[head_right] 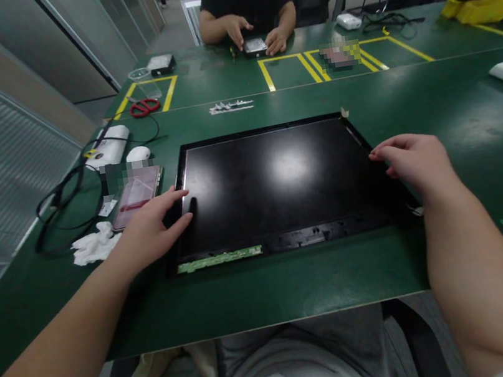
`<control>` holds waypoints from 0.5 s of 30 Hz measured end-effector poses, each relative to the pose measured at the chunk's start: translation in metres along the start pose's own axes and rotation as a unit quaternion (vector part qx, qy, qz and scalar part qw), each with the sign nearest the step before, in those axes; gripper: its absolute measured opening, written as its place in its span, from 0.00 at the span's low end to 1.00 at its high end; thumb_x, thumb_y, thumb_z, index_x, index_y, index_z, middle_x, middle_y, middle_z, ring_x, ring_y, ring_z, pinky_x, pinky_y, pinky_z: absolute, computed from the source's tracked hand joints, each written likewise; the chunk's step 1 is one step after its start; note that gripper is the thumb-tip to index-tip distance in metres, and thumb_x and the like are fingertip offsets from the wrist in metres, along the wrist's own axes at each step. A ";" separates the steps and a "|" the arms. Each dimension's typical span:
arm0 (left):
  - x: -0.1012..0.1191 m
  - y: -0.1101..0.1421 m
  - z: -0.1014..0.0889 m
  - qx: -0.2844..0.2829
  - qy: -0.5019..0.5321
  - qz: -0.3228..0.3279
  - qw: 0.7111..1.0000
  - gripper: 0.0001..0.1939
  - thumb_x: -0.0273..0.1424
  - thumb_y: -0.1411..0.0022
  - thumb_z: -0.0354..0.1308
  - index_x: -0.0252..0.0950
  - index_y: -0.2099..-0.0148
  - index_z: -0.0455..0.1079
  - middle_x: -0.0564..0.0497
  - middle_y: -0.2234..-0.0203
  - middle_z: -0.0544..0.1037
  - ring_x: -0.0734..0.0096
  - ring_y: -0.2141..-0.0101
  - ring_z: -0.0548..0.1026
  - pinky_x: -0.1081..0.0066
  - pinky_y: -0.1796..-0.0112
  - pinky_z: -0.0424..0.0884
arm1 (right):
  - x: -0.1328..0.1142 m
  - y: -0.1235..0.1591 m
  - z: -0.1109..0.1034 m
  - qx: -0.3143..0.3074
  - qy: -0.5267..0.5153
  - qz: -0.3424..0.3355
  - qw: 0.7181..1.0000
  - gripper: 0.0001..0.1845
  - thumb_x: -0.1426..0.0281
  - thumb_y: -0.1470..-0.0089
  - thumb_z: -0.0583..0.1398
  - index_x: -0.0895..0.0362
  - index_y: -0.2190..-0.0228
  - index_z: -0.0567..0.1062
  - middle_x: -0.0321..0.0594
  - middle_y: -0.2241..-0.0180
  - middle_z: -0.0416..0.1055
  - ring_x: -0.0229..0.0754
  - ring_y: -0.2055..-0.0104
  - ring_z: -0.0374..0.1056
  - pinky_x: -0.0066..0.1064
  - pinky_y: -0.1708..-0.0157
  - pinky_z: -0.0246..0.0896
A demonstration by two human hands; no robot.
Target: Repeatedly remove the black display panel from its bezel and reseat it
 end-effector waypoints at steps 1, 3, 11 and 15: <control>0.000 0.000 0.001 -0.007 -0.001 0.002 1.000 0.31 0.43 0.29 0.56 0.31 0.31 0.73 0.30 0.31 0.76 0.38 0.30 0.71 0.41 0.32 0.67 | 0.000 0.000 0.000 -0.001 -0.002 0.001 1.000 0.08 0.68 0.60 0.65 0.55 0.73 0.84 0.42 0.69 0.83 0.34 0.80 0.62 0.28 0.81 0.60; -0.001 0.000 0.002 -0.009 -0.004 0.004 1.000 0.31 0.43 0.29 0.56 0.31 0.32 0.74 0.29 0.30 0.74 0.38 0.29 0.70 0.40 0.32 0.67 | -0.001 0.001 -0.001 0.000 0.003 0.008 1.000 0.08 0.68 0.60 0.65 0.55 0.73 0.84 0.42 0.69 0.83 0.34 0.80 0.62 0.27 0.81 0.60; -0.002 0.000 0.002 -0.007 0.001 -0.003 1.000 0.28 0.42 0.29 0.58 0.35 0.32 0.75 0.33 0.30 0.74 0.39 0.30 0.71 0.40 0.32 0.67 | -0.003 0.002 -0.001 0.001 0.006 0.019 1.000 0.07 0.69 0.58 0.66 0.55 0.73 0.84 0.42 0.69 0.83 0.34 0.79 0.62 0.28 0.79 0.61; -0.002 0.000 0.002 -0.004 0.010 -0.002 1.000 0.29 0.41 0.30 0.59 0.31 0.33 0.75 0.29 0.30 0.74 0.36 0.30 0.71 0.40 0.32 0.67 | -0.003 0.002 -0.001 0.006 0.014 0.017 1.000 0.07 0.68 0.59 0.66 0.55 0.74 0.84 0.42 0.70 0.82 0.35 0.78 0.63 0.28 0.80 0.60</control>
Point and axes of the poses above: each hand's wrist, its own y-axis away from the middle knuckle, its own z-axis out of the palm, x = y × z, the point moved 1 cm from there along -y, towards the middle knuckle
